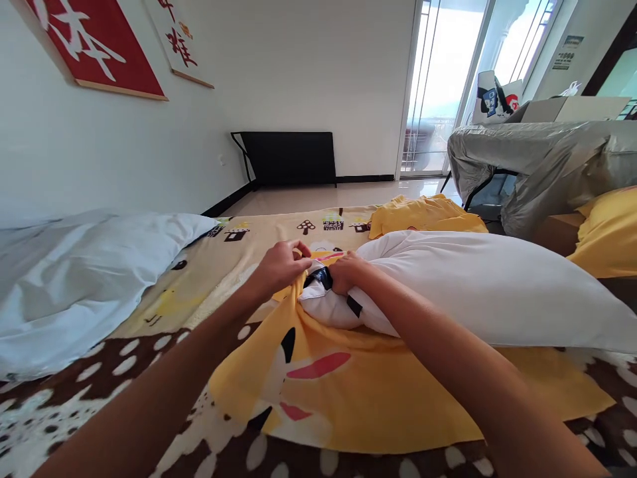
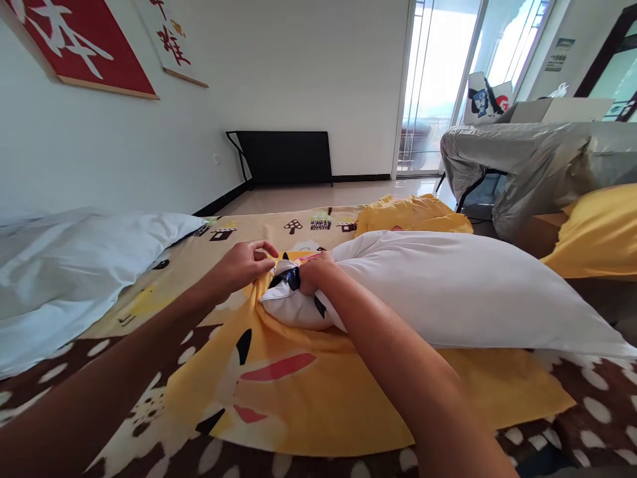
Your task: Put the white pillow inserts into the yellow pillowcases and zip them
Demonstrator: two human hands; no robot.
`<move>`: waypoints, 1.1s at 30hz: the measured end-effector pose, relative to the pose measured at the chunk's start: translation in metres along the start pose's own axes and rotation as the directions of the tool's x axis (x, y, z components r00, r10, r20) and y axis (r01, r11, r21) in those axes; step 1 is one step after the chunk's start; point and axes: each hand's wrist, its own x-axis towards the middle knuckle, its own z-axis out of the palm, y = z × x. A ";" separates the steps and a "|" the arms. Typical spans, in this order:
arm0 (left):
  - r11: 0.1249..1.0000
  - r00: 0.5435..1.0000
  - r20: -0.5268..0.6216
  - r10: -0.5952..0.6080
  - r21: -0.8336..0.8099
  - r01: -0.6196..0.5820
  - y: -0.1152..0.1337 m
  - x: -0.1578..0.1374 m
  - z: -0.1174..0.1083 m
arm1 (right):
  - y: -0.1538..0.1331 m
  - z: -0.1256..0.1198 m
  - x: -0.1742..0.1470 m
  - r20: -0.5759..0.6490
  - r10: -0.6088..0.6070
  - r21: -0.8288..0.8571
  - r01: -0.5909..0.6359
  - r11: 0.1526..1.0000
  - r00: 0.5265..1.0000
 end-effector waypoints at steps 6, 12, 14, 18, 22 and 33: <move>0.952 0.985 -0.148 -0.089 -0.303 0.040 -0.008 0.014 0.026 | -0.006 0.008 -0.006 -0.054 0.004 -0.036 -0.006 0.999 0.999; 0.852 0.998 0.002 -0.067 -0.520 0.058 0.002 0.010 0.033 | -0.005 0.012 -0.002 -0.060 -0.009 -0.041 0.006 0.999 0.998; 0.834 0.999 -0.033 -0.005 -0.551 -0.014 0.010 0.003 0.032 | -0.003 0.012 -0.002 -0.078 -0.017 -0.027 0.015 1.000 0.997; 0.818 0.989 -0.049 0.136 -0.558 -0.140 0.025 -0.016 0.019 | 0.001 0.009 -0.002 -0.130 -0.028 0.010 0.030 0.999 0.991; 0.870 0.980 0.076 0.182 -0.477 -0.125 0.029 -0.039 0.001 | 0.006 0.005 -0.001 -0.111 -0.030 0.036 0.034 0.999 0.993; 0.982 0.948 0.271 0.163 -0.141 -0.129 0.019 -0.105 0.001 | 0.006 0.009 0.009 -0.070 -0.016 0.062 0.020 0.998 0.997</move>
